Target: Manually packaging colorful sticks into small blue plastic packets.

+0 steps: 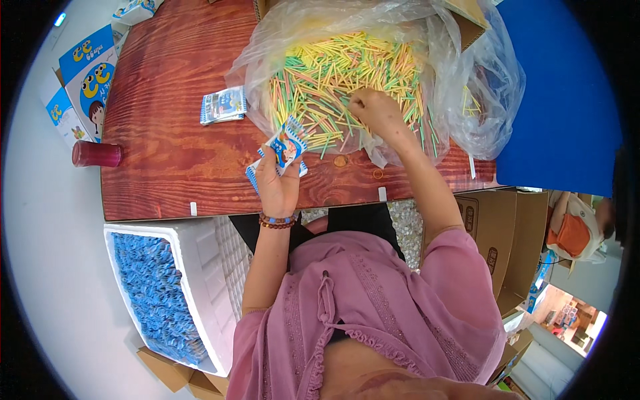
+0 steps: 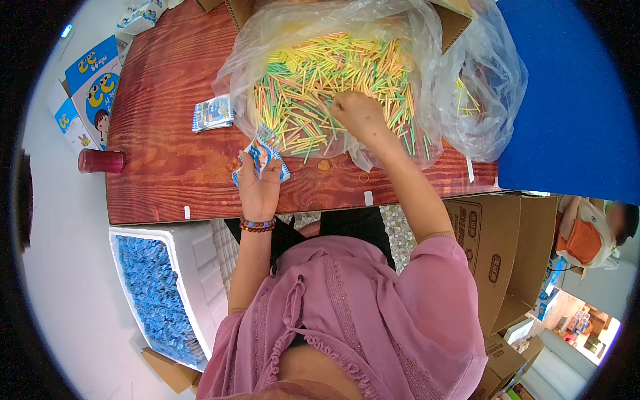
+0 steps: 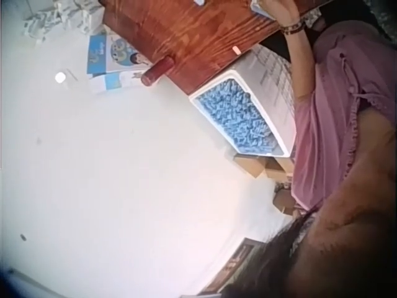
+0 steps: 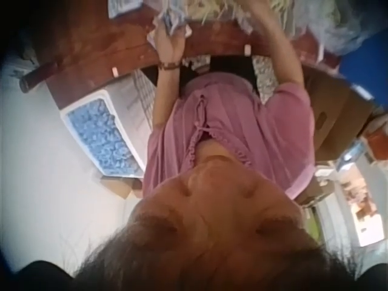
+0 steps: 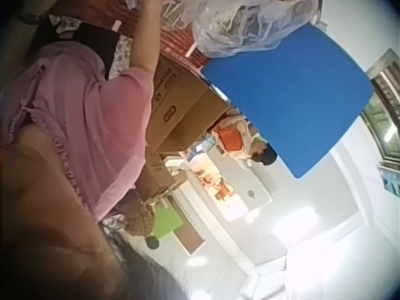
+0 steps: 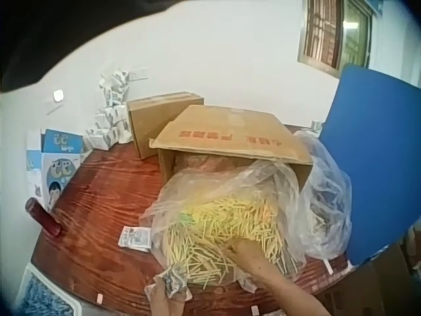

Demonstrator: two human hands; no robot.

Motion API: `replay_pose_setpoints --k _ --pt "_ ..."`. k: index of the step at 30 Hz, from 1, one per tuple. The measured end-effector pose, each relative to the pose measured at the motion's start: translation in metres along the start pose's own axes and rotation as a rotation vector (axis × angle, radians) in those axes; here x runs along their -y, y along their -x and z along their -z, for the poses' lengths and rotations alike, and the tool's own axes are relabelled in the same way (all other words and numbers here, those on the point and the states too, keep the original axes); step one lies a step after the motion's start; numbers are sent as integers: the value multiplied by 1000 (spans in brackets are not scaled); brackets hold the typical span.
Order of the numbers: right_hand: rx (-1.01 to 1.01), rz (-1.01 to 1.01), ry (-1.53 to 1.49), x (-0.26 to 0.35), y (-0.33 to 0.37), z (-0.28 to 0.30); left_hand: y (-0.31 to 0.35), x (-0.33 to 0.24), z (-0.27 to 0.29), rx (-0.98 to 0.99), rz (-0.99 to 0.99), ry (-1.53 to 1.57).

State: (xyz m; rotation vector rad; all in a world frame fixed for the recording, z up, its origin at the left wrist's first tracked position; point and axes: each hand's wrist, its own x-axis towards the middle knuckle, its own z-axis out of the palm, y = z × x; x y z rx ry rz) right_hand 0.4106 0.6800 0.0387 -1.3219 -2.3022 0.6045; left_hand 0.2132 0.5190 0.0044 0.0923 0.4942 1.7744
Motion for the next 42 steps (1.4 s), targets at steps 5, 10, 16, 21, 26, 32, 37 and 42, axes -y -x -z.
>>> replay_pose_setpoints --k 5,10,16,21,26,32,37,42 --pt "198 -165 273 10 -3 -16 5 0 1 -39 -12 -72" --pt "120 -123 114 -2 -2 -20 7 -5 2 -73 -4 -72" --pt "37 -143 43 0 -16 -22 7 -3 2 -88 -8 -77" --pt "176 -175 220 7 -36 -33 7 -4 -2 -105 -5 -77" --pt "208 -86 158 -5 -37 -21 5 -5 2 -96 9 -65" --pt "10 -176 -1017 73 7 19 4 -7 1 -65 -5 -38" --pt "-44 -18 -1230 106 20 -2 2 -4 -5 -33 -4 -57" --pt "-53 147 -951 106 25 -14 3 -6 -6 -50 -41 -79"
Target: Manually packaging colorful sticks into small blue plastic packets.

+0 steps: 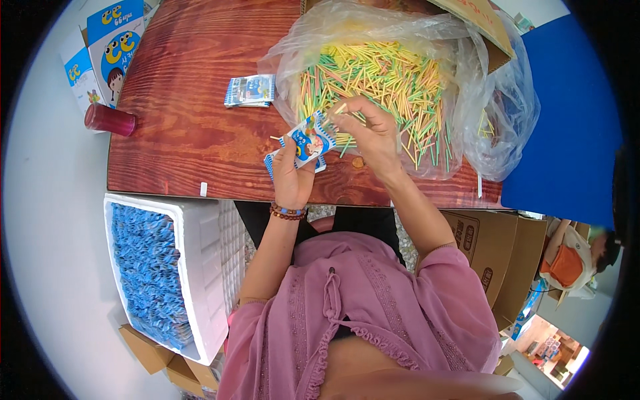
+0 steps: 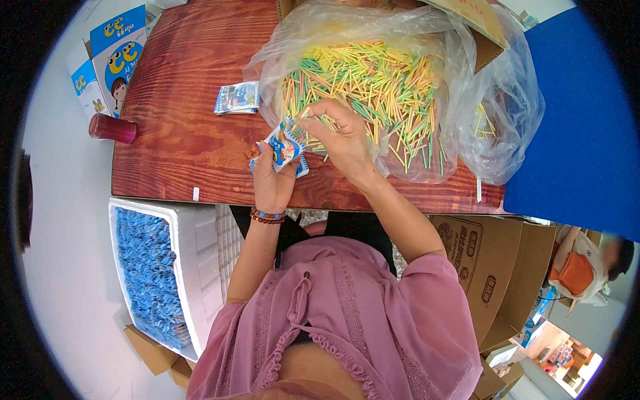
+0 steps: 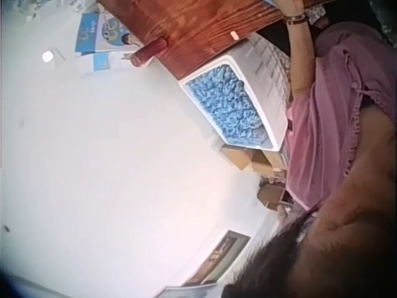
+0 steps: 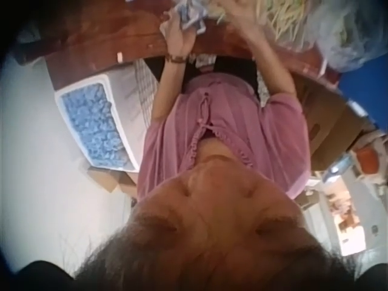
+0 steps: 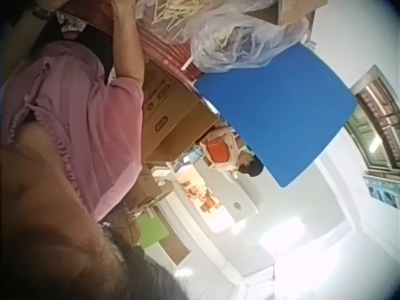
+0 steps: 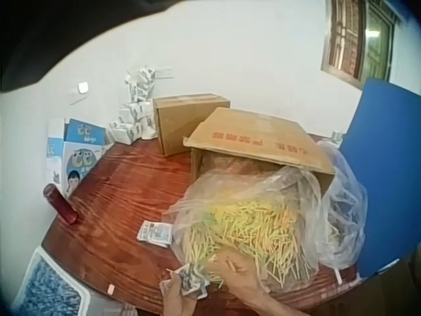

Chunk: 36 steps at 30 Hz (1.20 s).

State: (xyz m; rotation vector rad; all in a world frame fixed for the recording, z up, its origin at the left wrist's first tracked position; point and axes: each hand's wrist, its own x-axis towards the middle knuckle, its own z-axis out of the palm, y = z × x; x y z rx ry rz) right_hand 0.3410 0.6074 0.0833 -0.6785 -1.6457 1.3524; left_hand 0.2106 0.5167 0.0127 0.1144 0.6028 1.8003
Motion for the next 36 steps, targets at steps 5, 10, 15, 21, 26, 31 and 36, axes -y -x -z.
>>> replay_pose_setpoints --k 5,10,15,21,26,31,36 --pt "-89 10 -52 -8 0 -7 -2 -2 -6 -22 -2 12" --pt "-85 103 69 -10 -1 -7 -2 -4 -5 -31 1 54" --pt "-61 49 132 -14 -5 -4 -4 1 -2 -4 35 96" --pt "183 -65 69 3 -7 -1 -2 -5 0 9 29 145" --pt "111 -164 371 1 11 -7 -6 8 1 83 41 168" --pt "-17 -249 183 22 8 3 -3 6 -4 168 -144 -43" --pt "183 43 1100 -22 1 23 -4 -10 -6 -28 -353 -393"
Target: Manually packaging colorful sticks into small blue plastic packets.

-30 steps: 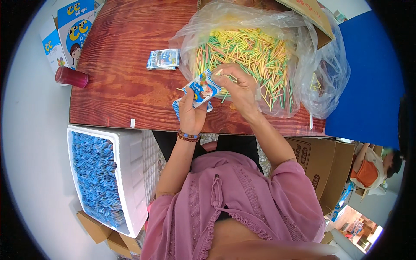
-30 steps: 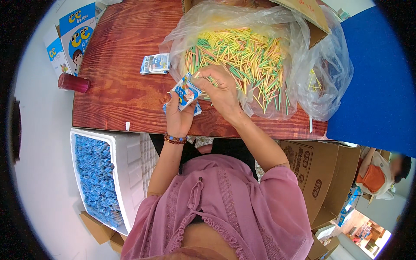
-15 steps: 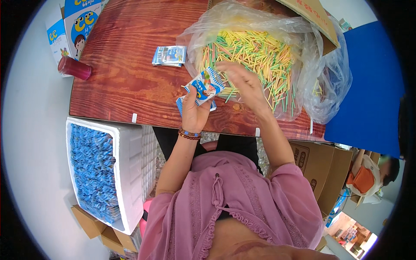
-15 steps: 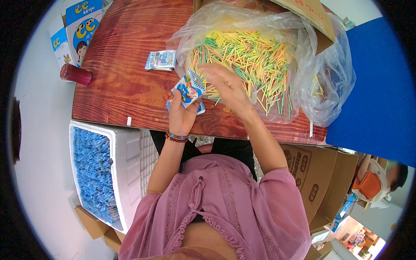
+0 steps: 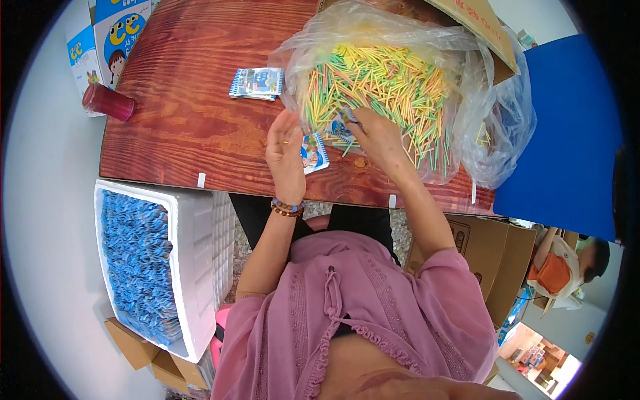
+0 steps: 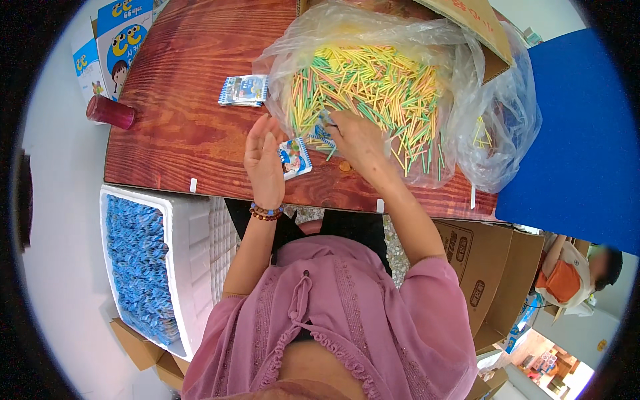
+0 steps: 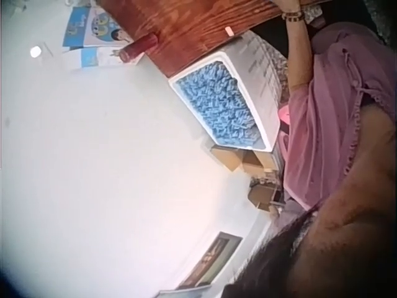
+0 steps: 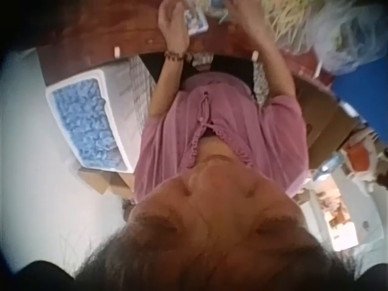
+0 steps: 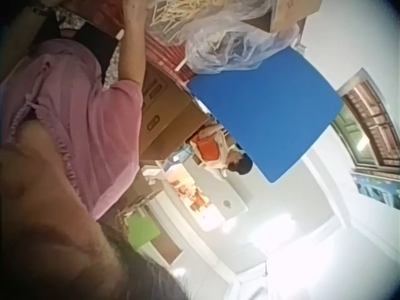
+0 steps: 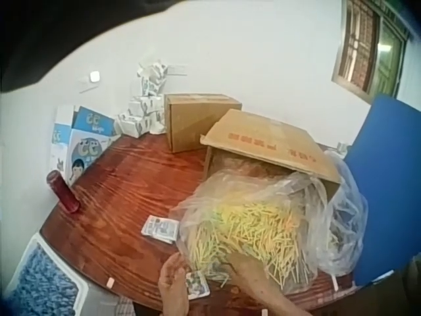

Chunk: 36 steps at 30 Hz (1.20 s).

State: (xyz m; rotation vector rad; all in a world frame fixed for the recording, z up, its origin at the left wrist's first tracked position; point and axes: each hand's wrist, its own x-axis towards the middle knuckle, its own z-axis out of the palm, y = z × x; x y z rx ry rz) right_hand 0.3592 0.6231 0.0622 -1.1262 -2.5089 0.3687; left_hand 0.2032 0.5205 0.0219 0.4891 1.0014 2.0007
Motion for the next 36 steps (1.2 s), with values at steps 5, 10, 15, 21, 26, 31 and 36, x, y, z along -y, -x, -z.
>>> replay_pose_setpoints --k 5,10,15,21,26,31,36 --pt "34 23 -389 2 -23 3 -13 -17 -1 114 -49 -347" --pt "50 36 -784 57 -66 0 -45 -29 22 216 154 -447" --pt "319 -28 -855 49 -110 -45 -68 -34 49 56 38 -417" --pt "170 7 -618 56 -149 -108 -87 -43 98 -245 -369 -1041" --pt "7 46 -447 54 -133 -102 -45 -43 88 -108 -291 -1121" --pt "408 123 -243 65 -85 -53 -8 -36 66 58 -239 -1383" --pt "333 266 72 56 -70 -84 -11 -26 57 134 -138 -1514"
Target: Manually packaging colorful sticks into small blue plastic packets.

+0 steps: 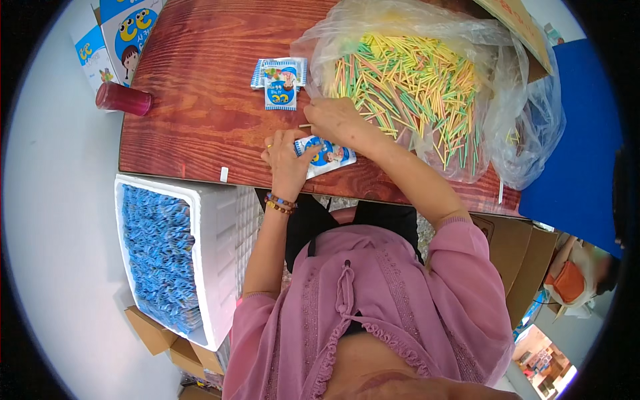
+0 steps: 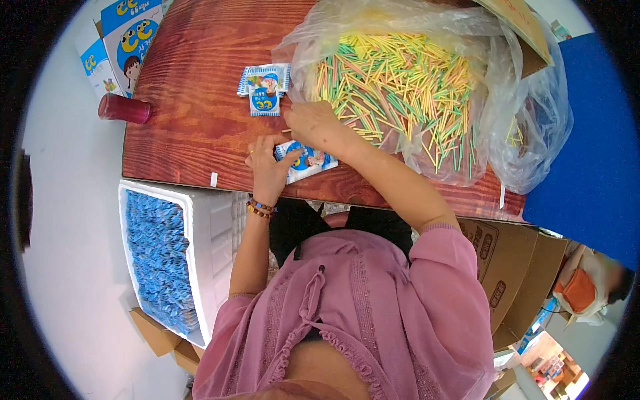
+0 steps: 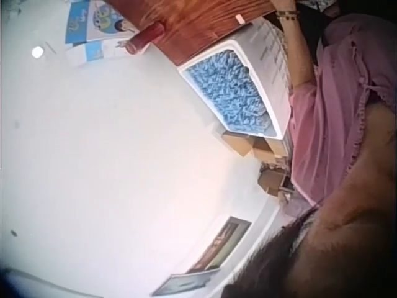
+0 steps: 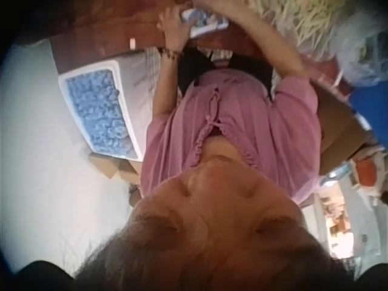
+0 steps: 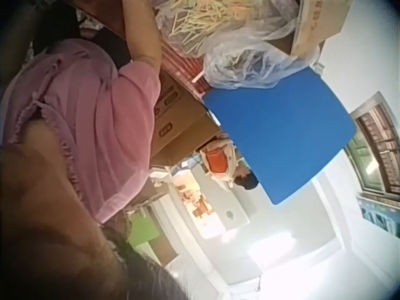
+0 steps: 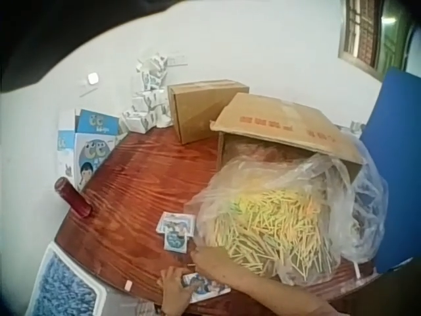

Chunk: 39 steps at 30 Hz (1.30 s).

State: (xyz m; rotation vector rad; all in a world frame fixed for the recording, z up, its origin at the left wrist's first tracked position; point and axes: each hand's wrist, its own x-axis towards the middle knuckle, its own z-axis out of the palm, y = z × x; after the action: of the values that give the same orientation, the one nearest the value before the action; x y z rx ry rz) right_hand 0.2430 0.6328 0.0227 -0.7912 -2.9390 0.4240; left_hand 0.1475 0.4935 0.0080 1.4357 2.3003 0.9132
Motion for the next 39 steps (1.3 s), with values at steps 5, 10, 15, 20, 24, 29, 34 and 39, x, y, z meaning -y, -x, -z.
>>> replay_pose_setpoints --k 5,10,15,20,24,29,34,39 --pt "-62 -262 -249 -18 15 39 -2 6 -7 -147 -88 131" --pt "-180 -456 -96 -59 67 42 -3 5 -13 -322 -224 81" --pt "-249 -266 -629 -38 73 15 -8 8 -10 -276 -325 22" --pt "-294 -257 -621 -20 53 7 -15 2 -3 -355 -388 -49" --pt "-240 -223 -917 -22 52 17 -21 -4 10 -381 -457 -32" --pt "-218 -211 -1348 -26 59 10 -19 -4 8 -178 5 585" --pt "-482 -127 -506 -18 60 2 -18 -5 7 -218 -168 88" --pt "-846 94 -517 -20 52 0 -20 -7 11 -324 -207 326"
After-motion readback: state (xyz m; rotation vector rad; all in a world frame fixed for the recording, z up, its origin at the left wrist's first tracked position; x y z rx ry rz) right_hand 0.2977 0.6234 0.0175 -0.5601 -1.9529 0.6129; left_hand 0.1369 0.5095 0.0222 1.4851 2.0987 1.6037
